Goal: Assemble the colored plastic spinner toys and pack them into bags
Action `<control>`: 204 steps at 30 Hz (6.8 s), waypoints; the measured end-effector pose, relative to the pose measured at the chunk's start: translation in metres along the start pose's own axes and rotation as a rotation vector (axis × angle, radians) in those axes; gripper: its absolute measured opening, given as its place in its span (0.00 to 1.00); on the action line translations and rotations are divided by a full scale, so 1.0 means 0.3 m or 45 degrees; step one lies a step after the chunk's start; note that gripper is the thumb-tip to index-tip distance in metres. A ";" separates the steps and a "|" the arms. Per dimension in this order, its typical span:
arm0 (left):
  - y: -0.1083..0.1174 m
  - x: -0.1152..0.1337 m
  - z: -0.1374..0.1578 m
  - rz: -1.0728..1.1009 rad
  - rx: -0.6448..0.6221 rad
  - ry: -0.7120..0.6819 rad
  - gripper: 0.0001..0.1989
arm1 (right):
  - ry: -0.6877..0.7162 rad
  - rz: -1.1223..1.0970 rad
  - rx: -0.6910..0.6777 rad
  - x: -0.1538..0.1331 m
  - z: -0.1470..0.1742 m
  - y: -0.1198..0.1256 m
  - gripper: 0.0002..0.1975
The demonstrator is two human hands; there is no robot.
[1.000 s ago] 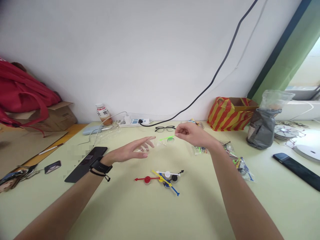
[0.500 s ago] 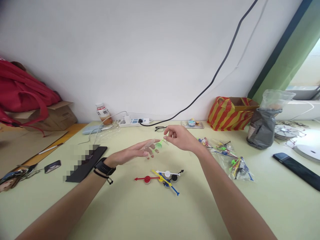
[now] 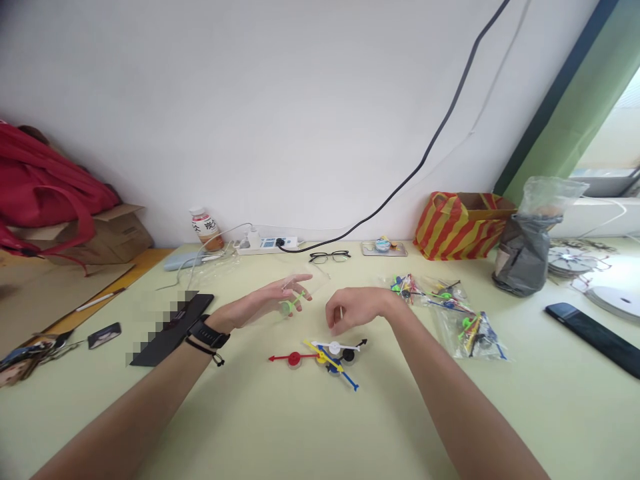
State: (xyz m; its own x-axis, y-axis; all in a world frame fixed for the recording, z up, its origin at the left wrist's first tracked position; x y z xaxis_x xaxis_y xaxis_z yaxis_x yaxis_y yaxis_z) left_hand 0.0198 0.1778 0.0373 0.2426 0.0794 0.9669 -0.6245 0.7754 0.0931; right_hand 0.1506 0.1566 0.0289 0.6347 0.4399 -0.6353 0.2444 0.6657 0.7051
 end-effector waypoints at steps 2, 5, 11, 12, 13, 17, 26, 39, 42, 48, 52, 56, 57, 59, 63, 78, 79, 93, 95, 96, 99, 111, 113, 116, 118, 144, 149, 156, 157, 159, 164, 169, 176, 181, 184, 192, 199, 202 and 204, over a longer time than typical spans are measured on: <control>-0.004 -0.002 -0.002 0.009 -0.009 -0.003 0.32 | -0.046 -0.055 -0.130 0.001 -0.022 -0.058 0.15; -0.009 -0.002 -0.004 0.028 -0.018 -0.014 0.32 | -0.162 -0.086 -0.235 0.017 -0.038 -0.110 0.19; -0.020 0.010 0.000 0.067 -0.054 -0.022 0.31 | -0.137 -0.047 -0.180 0.028 -0.023 -0.080 0.11; -0.022 0.011 0.001 0.070 -0.060 -0.020 0.31 | -0.124 -0.045 -0.146 0.031 -0.013 -0.062 0.11; -0.024 0.011 0.002 0.068 -0.065 -0.017 0.31 | -0.118 -0.042 -0.103 0.036 0.000 -0.040 0.11; -0.028 0.013 0.003 0.038 -0.080 -0.013 0.32 | -0.147 0.004 0.168 0.060 0.079 0.083 0.12; -0.041 0.020 0.003 -0.071 -0.120 -0.061 0.32 | -0.223 -0.265 0.883 0.064 0.273 0.314 0.17; -0.116 0.058 0.014 -0.148 -0.213 -0.095 0.32 | 0.072 -0.250 0.668 -0.093 0.144 0.240 0.16; -0.116 0.064 0.018 -0.148 -0.220 -0.099 0.32 | 0.070 -0.274 0.656 -0.092 0.146 0.241 0.15; -0.110 0.055 0.015 -0.117 -0.227 -0.108 0.31 | 0.082 -0.207 0.868 -0.080 0.185 0.296 0.13; -0.109 0.044 0.006 -0.090 -0.217 -0.116 0.31 | 0.152 -0.267 0.950 -0.082 0.177 0.302 0.14; -0.113 0.040 0.000 -0.035 -0.208 -0.115 0.32 | 0.160 -0.317 0.959 -0.095 0.138 0.285 0.11; -0.115 0.042 0.000 -0.024 -0.209 -0.123 0.32 | 0.145 -0.313 0.969 -0.099 0.130 0.282 0.11; -0.117 0.049 -0.001 -0.006 -0.214 -0.145 0.31 | 0.113 -0.306 0.992 -0.104 0.120 0.276 0.10; -0.121 0.056 -0.001 0.016 -0.214 -0.163 0.29 | 0.080 -0.282 0.995 -0.114 0.107 0.263 0.07; -0.100 0.036 0.002 0.255 -0.192 -0.077 0.30 | 0.211 -0.180 0.754 -0.172 0.146 0.250 0.12; -0.101 0.033 0.002 0.270 -0.195 -0.071 0.30 | 0.218 -0.188 0.715 -0.174 0.142 0.241 0.10; -0.118 -0.004 -0.023 0.295 -0.201 -0.075 0.31 | 0.488 -0.075 1.243 -0.233 0.231 0.336 0.07; -0.098 0.002 -0.024 0.201 -0.135 -0.126 0.25 | 0.434 -0.078 1.309 -0.197 0.233 0.351 0.10; -0.078 0.005 -0.027 0.147 -0.072 -0.154 0.23 | 0.373 -0.086 1.366 -0.166 0.240 0.362 0.13; 0.022 0.018 -0.033 0.011 0.233 -0.250 0.18 | 0.049 -0.017 1.362 -0.050 0.232 0.365 0.13; 0.142 -0.074 -0.046 -0.024 0.594 -0.352 0.31 | -0.033 0.169 0.053 -0.103 -0.055 -0.059 0.19; 0.125 -0.075 -0.050 -0.120 0.565 -0.365 0.29 | -0.034 0.161 0.006 -0.119 -0.069 -0.086 0.16; 0.090 -0.080 -0.060 -0.253 0.504 -0.348 0.24 | -0.057 0.179 -0.062 -0.126 -0.074 -0.115 0.07; 0.083 -0.074 -0.057 -0.255 0.517 -0.376 0.24 | -0.064 0.186 -0.082 -0.127 -0.073 -0.123 0.04; 0.052 -0.108 -0.051 -0.469 0.682 -0.387 0.21 | 0.405 -0.421 1.564 -0.217 0.390 0.408 0.14; 0.040 -0.081 -0.034 -0.612 0.749 -0.407 0.18 | 0.301 -0.312 1.529 -0.241 0.322 0.370 0.14; 0.052 -0.076 -0.027 -0.671 0.846 -0.383 0.18 | 0.180 -0.457 1.416 -0.218 0.193 0.292 0.12; 0.053 -0.074 -0.025 -0.667 0.856 -0.387 0.18 | 0.164 -0.447 1.436 -0.214 0.190 0.290 0.12; 0.050 -0.068 -0.023 -0.661 0.854 -0.402 0.17 | 0.116 -0.408 1.478 -0.203 0.196 0.294 0.10; 0.040 -0.059 -0.024 -0.660 0.808 -0.430 0.16 | 0.025 -0.286 1.414 -0.184 0.202 0.307 0.08; 0.040 -0.071 -0.031 -0.650 0.782 -0.399 0.17 | 0.021 -0.262 1.468 -0.176 0.221 0.320 0.06; 0.023 -0.049 -0.023 -0.648 0.747 -0.461 0.17 | 0.251 -0.439 1.704 -0.207 0.289 0.339 0.10; 0.025 -0.040 -0.012 -0.641 0.805 -0.512 0.15 | 0.304 -0.385 1.720 -0.233 0.291 0.341 0.11; 0.028 -0.046 -0.013 -0.612 0.823 -0.523 0.15 | 0.320 -0.332 1.729 -0.237 0.285 0.338 0.11; 0.012 -0.059 -0.039 -0.658 0.715 -0.425 0.16 | 0.304 -0.228 1.705 -0.249 0.284 0.332 0.07; -0.021 -0.048 -0.045 -0.640 0.594 -0.475 0.16 | 0.266 0.021 1.588 -0.276 0.247 0.311 0.07; -0.025 -0.041 -0.044 -0.630 0.589 -0.491 0.15 | 0.216 0.031 1.571 -0.259 0.239 0.306 0.07; -0.027 -0.035 -0.042 -0.621 0.596 -0.500 0.15 | 0.184 0.085 1.581 -0.257 0.241 0.305 0.08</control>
State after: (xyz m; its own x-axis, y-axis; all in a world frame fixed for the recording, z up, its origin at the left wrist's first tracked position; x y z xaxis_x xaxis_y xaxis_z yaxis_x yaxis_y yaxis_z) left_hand 0.0317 0.1788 0.0232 0.3442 -0.4981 0.7959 -0.7840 0.3140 0.5355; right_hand 0.1771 0.1401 0.1651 0.6056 0.5650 -0.5604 0.7901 -0.3430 0.5080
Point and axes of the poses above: each hand's wrist, its own z-axis away from the middle knuckle, its own y-axis out of the back of the hand, x = y × z, the point moved 10 cm from there along -z, towards the middle knuckle, and after that the axes turned 4 degrees about y, right-handed, at the moved point
